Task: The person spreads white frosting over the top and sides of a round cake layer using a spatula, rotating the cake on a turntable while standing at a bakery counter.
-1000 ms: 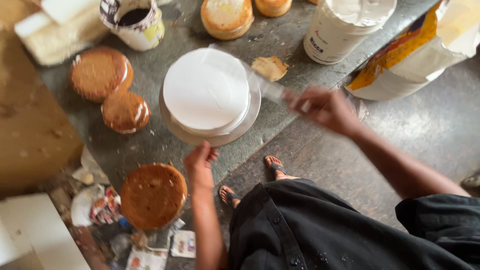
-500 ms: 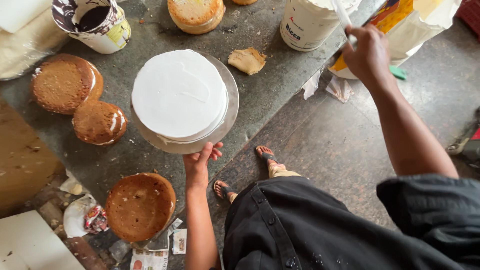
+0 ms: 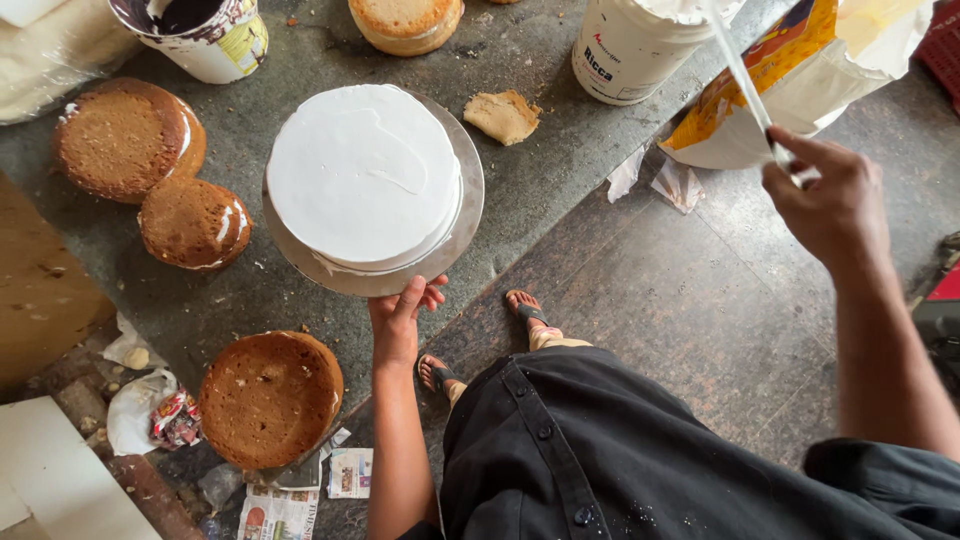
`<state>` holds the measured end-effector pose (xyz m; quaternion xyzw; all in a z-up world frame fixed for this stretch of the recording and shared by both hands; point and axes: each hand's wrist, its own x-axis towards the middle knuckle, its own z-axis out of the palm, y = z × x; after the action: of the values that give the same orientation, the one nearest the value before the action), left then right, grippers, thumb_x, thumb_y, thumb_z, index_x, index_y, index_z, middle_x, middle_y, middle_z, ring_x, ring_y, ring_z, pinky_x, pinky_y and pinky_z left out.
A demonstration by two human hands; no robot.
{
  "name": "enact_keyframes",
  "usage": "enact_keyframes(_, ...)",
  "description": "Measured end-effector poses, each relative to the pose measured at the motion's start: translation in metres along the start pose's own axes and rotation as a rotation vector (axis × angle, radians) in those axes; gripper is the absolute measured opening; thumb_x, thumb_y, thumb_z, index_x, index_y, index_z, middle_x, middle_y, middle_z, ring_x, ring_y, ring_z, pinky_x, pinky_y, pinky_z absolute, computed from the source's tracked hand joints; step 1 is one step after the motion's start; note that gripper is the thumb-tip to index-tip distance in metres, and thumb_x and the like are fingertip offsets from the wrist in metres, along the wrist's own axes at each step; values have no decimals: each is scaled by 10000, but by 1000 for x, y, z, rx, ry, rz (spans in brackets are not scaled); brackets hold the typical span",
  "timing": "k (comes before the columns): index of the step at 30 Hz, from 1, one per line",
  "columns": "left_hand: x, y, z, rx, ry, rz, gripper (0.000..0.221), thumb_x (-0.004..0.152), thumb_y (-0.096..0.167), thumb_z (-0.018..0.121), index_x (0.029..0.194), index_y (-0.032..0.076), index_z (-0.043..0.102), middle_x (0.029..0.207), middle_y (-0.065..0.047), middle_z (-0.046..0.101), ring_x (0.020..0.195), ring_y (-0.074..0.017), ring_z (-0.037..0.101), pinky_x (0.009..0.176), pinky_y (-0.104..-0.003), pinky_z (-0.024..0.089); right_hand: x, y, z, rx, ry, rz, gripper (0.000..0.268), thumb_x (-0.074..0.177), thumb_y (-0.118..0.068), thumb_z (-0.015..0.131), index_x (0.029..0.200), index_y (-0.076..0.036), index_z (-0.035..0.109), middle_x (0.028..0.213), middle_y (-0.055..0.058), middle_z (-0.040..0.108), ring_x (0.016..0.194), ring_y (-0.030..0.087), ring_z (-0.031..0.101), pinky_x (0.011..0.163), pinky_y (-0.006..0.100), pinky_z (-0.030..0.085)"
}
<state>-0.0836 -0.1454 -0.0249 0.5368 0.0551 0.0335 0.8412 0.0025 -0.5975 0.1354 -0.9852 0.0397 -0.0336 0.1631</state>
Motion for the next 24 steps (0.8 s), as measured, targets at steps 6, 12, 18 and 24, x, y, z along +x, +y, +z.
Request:
enact_keyframes(6,-1,0,6,82,15,-39,487,929,378,702,1213,-17,676,918,-118,771,723,-122,694,651,-262,556,36,-6,70,1202,-106,111,420,1074,-179,629,1475,-58,601,891,115,692,608,160,636,530,311,519)
enact_keyframes(12,-6,-20,-2,210,62,-46,408,997,405,675,975,8,762,935,-97,820,713,-108,695,654,-258,565,-5,11,140,1192,-368,303,380,963,-147,667,1305,3,590,757,113,651,516,136,556,446,265,441)
enact_keyframes(18,-19,-14,-5,211,181,-55,341,955,380,679,1018,53,751,914,-86,796,698,-99,677,623,-256,533,-20,-30,181,1200,-514,222,528,926,-142,706,1402,36,565,779,119,664,526,103,509,459,246,396)
enact_keyframes(24,-18,-3,-9,172,161,-11,372,999,381,652,974,27,762,936,-81,809,714,-96,674,632,-255,531,2,-89,184,1005,-439,-29,582,942,-43,678,1509,-6,552,856,83,598,619,81,510,507,253,415)
